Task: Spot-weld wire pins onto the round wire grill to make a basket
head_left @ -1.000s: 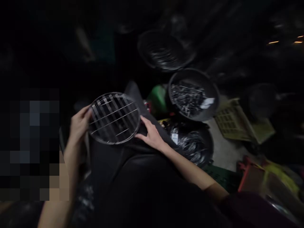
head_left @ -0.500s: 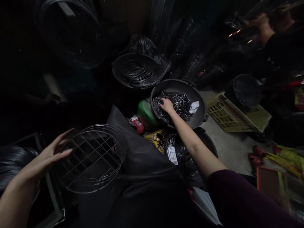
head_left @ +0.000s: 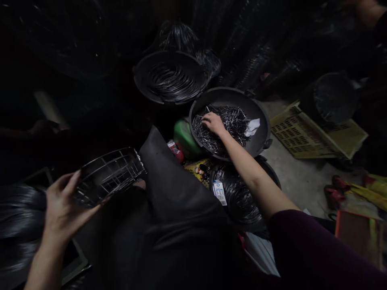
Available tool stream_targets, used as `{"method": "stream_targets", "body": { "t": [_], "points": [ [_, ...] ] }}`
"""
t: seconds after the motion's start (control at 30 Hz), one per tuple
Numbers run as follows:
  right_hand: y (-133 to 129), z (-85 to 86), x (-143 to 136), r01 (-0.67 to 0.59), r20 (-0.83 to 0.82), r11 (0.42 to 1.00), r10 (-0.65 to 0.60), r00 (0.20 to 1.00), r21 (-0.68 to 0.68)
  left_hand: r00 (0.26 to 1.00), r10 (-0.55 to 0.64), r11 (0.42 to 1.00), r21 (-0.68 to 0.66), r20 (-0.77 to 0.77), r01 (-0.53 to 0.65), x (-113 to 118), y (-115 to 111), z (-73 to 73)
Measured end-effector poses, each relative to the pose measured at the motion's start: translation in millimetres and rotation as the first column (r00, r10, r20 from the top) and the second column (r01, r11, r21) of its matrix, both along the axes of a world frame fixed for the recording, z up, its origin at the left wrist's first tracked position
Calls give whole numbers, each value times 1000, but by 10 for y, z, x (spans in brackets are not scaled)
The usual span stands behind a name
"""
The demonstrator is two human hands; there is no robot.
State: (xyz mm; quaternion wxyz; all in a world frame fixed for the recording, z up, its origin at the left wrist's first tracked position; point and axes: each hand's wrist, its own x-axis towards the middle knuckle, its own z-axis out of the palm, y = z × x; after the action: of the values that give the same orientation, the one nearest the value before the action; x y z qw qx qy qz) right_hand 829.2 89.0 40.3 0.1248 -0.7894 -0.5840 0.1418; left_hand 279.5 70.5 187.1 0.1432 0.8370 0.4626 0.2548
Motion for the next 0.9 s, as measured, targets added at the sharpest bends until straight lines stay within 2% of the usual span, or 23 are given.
{"method": "stream_targets", "body": {
  "t": [0.07, 0.13, 0.23, 0.3, 0.33, 0.4, 0.5, 0.57, 0.6, 0.7, 0.8, 0.83, 0.9],
  "points": [
    [-33, 45, 4, 13, -26, 998, -11, 1000, 69, 996, -35, 996, 74, -80, 41, 1, 30, -292],
    [-105, 81, 21, 46, -66, 988, -36, 997, 150, 993, -34, 995, 90, -111, 44, -53, 33, -438],
    [-242, 99, 51, 250, -321, 914, -144, 936, 319, 994, -21, 998, 57, -105, 28, -141, 32, -490],
    [-327, 116, 11, 404, -532, 849, -180, 827, 340, 994, -16, 999, 43, -107, 20, -161, 45, -512],
    [-365, 139, -53, 435, -601, 839, -171, 780, 326, 994, -17, 999, 45, -109, 22, -158, 48, -529],
    [-440, 223, -299, 420, -659, 836, -96, 746, 353, 994, -24, 998, 55, -110, 30, -132, 30, -567],
    [-593, 405, -922, 339, -600, 771, 69, 797, 539, 993, -47, 998, 46, -111, 52, -105, -70, -616],
    [-750, 478, -1393, 291, -543, 742, 116, 831, 604, 992, -45, 999, 6, -115, 46, -120, -153, -642],
    [-842, 476, -1613, 269, -536, 755, 127, 835, 598, 994, -27, 1000, -12, -109, 26, -134, -193, -651],
    [-1099, 330, -2121, 157, -601, 880, 167, 781, 449, 998, 42, 998, -51, -54, -45, -173, -299, -650],
    [-1201, 215, -2319, 66, -663, 958, 143, 735, 280, 998, 64, 995, -72, -15, -65, -190, -356, -628],
    [-1188, 245, -2336, 58, -665, 967, 127, 736, 249, 998, 59, 995, -83, -19, -61, -191, -358, -624],
    [-1099, 429, -2370, 5, -686, 982, 127, 716, 188, 998, 46, 993, -103, -38, -50, -186, -339, -622]
  ]
}}
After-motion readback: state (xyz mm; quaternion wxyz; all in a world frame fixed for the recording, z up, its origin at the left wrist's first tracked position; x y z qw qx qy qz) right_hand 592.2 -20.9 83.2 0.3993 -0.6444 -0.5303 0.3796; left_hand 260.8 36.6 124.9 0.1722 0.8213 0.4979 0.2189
